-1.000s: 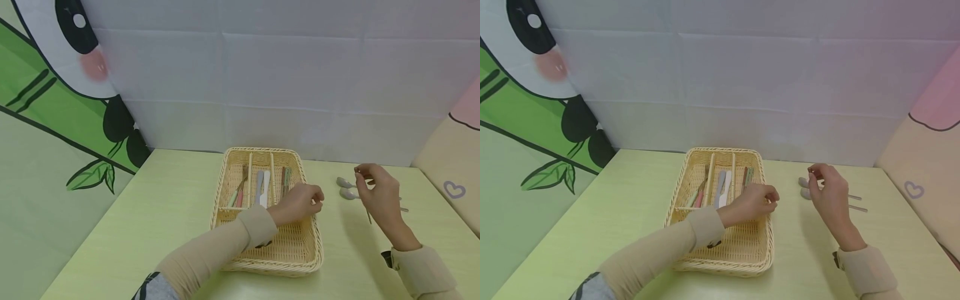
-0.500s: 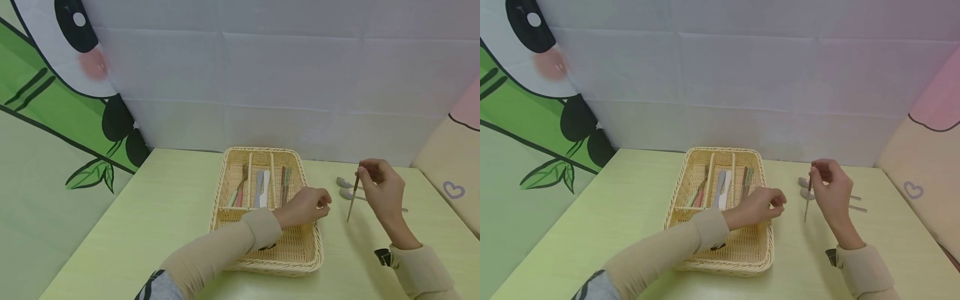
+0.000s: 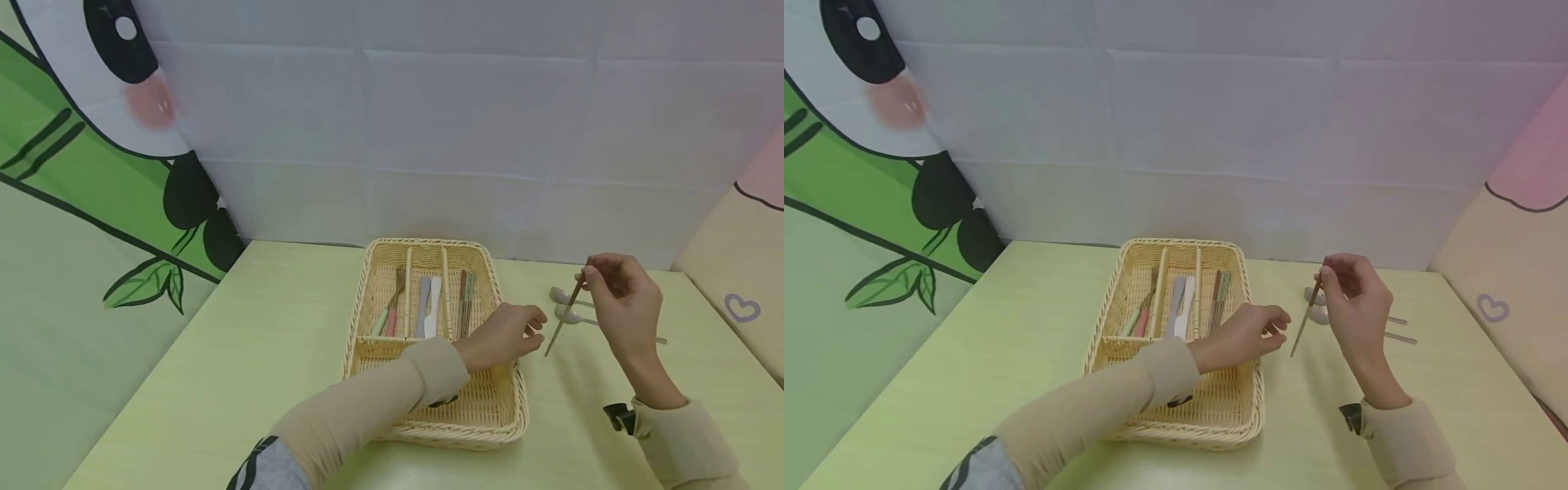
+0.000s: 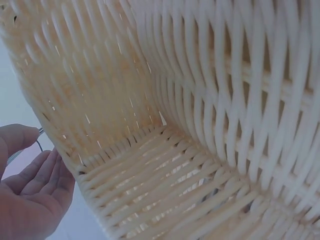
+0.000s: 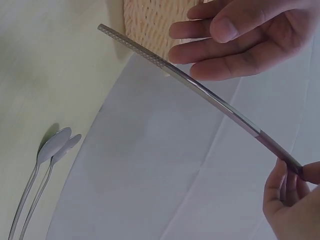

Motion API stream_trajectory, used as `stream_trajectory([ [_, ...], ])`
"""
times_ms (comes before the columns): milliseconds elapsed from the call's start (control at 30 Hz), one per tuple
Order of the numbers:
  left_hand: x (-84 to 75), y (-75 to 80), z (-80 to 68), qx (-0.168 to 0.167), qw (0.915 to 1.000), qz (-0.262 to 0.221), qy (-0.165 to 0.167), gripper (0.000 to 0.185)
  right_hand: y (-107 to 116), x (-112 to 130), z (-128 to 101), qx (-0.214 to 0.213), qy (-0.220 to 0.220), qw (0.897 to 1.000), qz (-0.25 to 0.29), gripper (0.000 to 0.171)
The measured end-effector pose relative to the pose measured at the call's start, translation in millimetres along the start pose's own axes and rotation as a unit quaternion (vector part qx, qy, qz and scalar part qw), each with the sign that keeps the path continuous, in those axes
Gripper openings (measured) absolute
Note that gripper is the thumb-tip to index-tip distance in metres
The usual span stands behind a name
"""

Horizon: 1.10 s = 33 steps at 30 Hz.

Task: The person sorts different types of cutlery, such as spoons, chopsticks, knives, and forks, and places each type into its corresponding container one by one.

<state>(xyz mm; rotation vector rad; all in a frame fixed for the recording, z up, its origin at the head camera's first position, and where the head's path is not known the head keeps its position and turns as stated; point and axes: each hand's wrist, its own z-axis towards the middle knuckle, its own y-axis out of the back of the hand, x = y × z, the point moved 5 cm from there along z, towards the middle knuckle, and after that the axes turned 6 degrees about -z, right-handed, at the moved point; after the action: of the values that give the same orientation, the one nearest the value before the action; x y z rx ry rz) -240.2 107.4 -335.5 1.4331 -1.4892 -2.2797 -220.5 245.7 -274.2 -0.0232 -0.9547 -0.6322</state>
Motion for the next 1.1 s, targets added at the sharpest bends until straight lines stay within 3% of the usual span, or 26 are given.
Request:
stream_trajectory([
  [267, 3.0, -2.7, 4.0, 0.0, 0.9994, -0.034, 0.009, 0.024, -1.9, 8.4, -0.9, -0.001, 0.011, 0.999, 0.03, 0.012],
  [500, 4.5, -3.3, 5.7, -0.013, 0.9969, -0.075, 0.019, 0.016, -2.5, 9.1, -1.4, 0.004, 0.006, 0.995, 0.101, 0.01],
  [1100, -0.9, 12.8, 5.1, -0.017, 0.9977, -0.065, -0.008, 0.013, 0.7, 13.6, 0.7, -0.011, 0.005, 0.982, 0.187, 0.012],
])
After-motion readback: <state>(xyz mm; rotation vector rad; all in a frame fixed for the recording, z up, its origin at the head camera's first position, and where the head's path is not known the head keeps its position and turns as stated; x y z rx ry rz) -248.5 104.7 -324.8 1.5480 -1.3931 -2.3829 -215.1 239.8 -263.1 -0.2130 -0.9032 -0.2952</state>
